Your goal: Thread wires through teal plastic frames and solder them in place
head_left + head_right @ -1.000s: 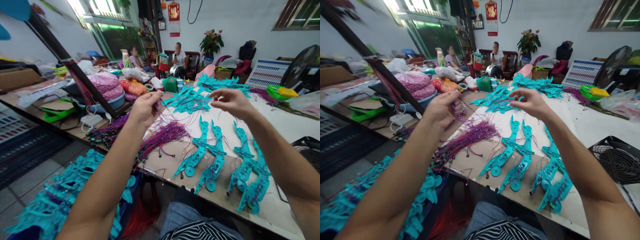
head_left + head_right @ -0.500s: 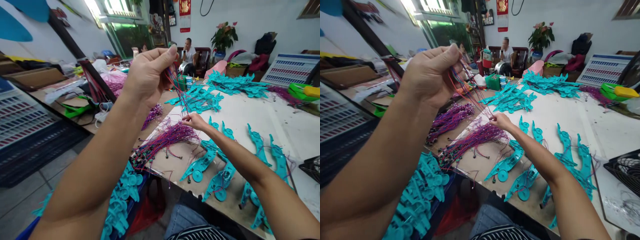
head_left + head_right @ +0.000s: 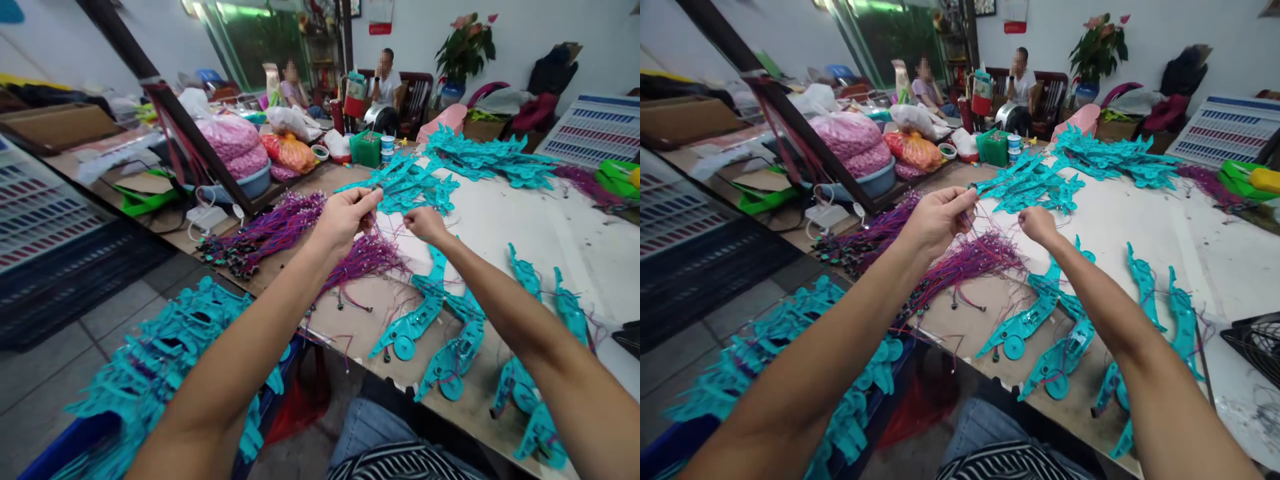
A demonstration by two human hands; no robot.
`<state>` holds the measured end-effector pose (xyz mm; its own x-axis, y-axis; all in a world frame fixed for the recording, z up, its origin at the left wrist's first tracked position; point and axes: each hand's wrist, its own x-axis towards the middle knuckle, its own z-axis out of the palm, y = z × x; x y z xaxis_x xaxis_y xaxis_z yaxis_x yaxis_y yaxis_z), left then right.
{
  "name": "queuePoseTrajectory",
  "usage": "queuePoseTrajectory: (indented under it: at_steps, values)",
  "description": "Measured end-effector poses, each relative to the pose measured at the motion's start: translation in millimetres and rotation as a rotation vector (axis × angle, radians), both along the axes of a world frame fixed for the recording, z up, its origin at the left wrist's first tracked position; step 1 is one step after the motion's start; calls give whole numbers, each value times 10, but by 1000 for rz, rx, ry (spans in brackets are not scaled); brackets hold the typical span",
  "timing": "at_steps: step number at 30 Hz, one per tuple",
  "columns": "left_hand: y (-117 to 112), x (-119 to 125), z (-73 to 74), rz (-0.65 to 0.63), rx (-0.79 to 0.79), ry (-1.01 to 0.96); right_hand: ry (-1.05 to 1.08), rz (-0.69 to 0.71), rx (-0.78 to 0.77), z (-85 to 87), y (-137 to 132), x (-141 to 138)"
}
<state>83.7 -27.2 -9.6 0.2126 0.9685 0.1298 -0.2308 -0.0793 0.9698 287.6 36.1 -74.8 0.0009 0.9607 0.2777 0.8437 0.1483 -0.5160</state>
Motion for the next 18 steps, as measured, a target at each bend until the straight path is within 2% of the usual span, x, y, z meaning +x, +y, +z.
queuePoseTrajectory:
  at_steps: [3,6,9,14,18]
  values:
    - [80,-67,200,57,122,-84,162,-1,128,125,59,114]
    - [189,-191,401,88,255,-112,200,39,100,207,83,125]
    - [244,-263,485,82,323,-107,215,50,73,271,72,83]
    - [142,-188,546,136,239,-104,323,49,109,449,-44,208]
    - [22,-41,775,222,206,-157,455,142,-76,546,-321,554]
